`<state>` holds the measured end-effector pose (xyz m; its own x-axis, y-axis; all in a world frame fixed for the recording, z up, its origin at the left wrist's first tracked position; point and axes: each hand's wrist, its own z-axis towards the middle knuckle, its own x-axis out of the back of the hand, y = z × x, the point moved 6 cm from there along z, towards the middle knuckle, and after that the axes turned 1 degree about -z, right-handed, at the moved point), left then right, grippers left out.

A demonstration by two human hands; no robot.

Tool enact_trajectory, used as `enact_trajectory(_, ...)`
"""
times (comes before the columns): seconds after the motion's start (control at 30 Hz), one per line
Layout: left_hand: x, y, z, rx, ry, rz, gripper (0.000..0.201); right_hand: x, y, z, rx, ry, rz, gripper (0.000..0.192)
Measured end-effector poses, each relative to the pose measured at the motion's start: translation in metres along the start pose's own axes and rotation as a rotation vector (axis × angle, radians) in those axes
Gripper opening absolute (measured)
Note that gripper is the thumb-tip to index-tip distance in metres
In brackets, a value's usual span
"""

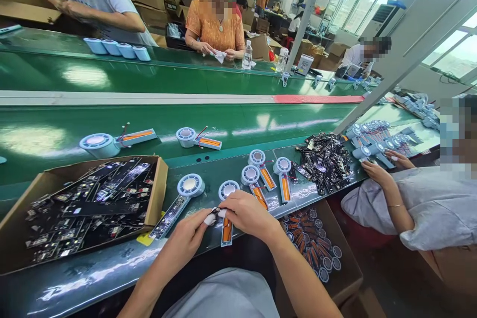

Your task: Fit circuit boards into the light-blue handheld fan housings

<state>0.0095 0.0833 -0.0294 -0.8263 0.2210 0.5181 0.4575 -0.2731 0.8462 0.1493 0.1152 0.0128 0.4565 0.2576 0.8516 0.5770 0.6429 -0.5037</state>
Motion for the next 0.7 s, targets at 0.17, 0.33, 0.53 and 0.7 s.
enact_trajectory(0.17,0.004,0.005,-0.002,-0.004,-0.006,0.15,0.03,0.005,-0.01,0.007,0.032,-0.128,-0.135,0.01)
enact_trajectory(0.33,0.006,0.01,-0.001,-0.003,-0.049,0.209,0.028,0.008,-0.014,0.012,0.06,-0.193,-0.193,0.013)
enact_trajectory(0.53,0.008,0.012,0.004,0.004,-0.094,0.17,0.028,0.006,-0.01,0.012,0.048,-0.174,-0.163,0.012)
enact_trajectory(0.7,0.007,0.004,0.0,0.092,-0.067,0.033,0.031,0.022,-0.003,-0.002,-0.082,0.015,0.118,0.019)
